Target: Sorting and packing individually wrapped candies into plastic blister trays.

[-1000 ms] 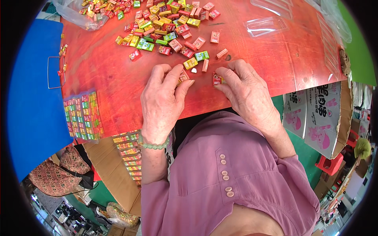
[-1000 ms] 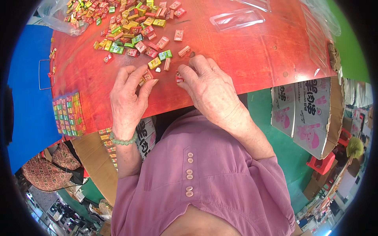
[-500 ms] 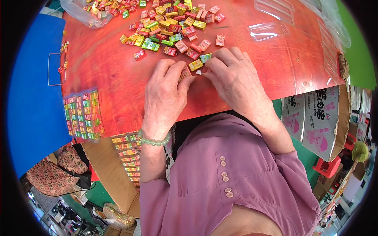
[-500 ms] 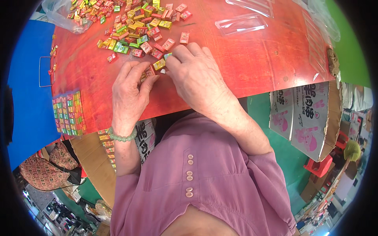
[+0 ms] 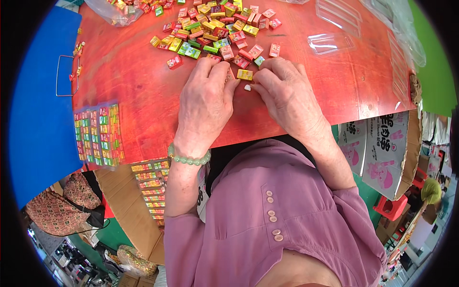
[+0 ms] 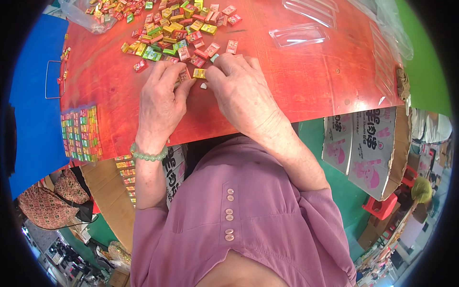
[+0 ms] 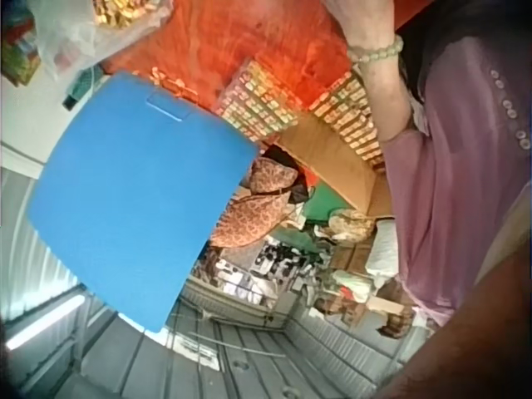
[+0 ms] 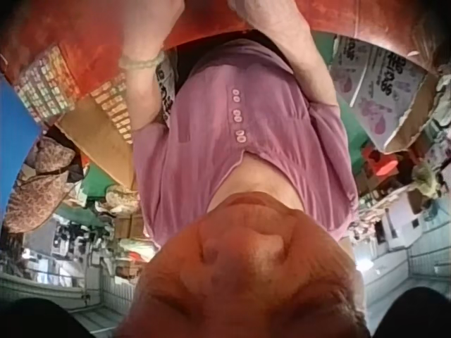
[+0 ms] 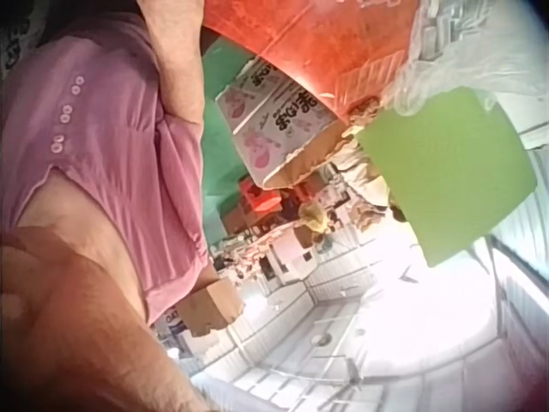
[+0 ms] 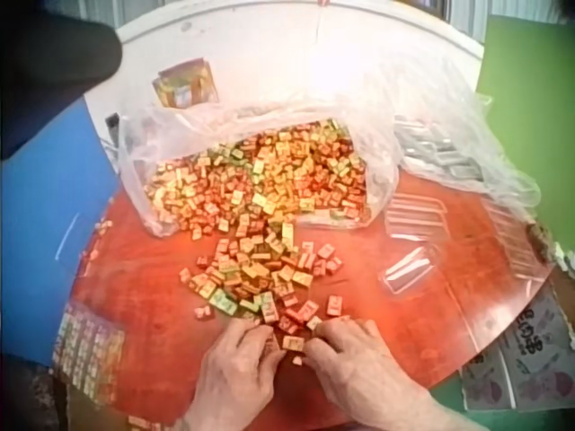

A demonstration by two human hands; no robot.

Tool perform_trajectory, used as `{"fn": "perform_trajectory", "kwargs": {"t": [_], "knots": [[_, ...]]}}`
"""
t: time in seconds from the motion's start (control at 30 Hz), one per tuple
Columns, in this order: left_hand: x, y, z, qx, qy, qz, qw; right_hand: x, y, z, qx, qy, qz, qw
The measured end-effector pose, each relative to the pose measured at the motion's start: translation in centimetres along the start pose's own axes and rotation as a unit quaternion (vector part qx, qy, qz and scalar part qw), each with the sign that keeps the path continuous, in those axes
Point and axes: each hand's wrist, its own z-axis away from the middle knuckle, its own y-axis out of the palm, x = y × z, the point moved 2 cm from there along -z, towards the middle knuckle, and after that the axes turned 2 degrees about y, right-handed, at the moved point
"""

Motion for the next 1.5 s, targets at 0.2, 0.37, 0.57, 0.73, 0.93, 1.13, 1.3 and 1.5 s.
{"fn": "perform_trajectory", "kwargs": {"t": [0.2, 0.37, 0.57, 0.73, 0.93, 1.13, 1.3, 1.5], "knots": [[0.6, 0.0, 0.0, -0.021, 0.026, 0.004, 0.999, 0.6, 0.1, 1.0, 0.034, -0.020, 0.038, 0.998], [1.8, -0.2, 0.1, -0.021, 0.008, 0.056, 0.998, 2.0, -1.7, 1.4, 0.115, -0.070, 0.040, 0.990], [1.6, -0.3, 0.4, -0.020, 0.011, 0.055, 0.998, 1.7, -4.1, 1.9, 0.146, -0.081, -0.073, 0.983], [0.7, -0.3, 0.2, 0.003, 0.016, 0.061, 0.998, 0.3, -1.8, 0.3, 0.021, 0.015, -0.060, 0.998], [0.3, -0.1, -0.2, 0.033, 0.027, 0.035, 0.998, -0.4, -1.6, 0.3, -0.006, 0.087, -0.159, 0.983], [-0.5, -0.1, 0.5, 0.080, 0.051, 0.058, 0.994, -1.2, -1.6, 0.6, 0.005, 0.082, -0.133, 0.988], [-0.8, 0.0, 1.1, 0.073, 0.044, 0.075, 0.994, -0.9, -1.4, 0.4, 0.012, 0.026, -0.020, 0.999], [-0.7, -0.3, 1.0, 0.017, 0.019, 0.038, 0.999, -0.6, -0.6, -0.1, 0.025, -0.014, -0.040, 0.999]]}}
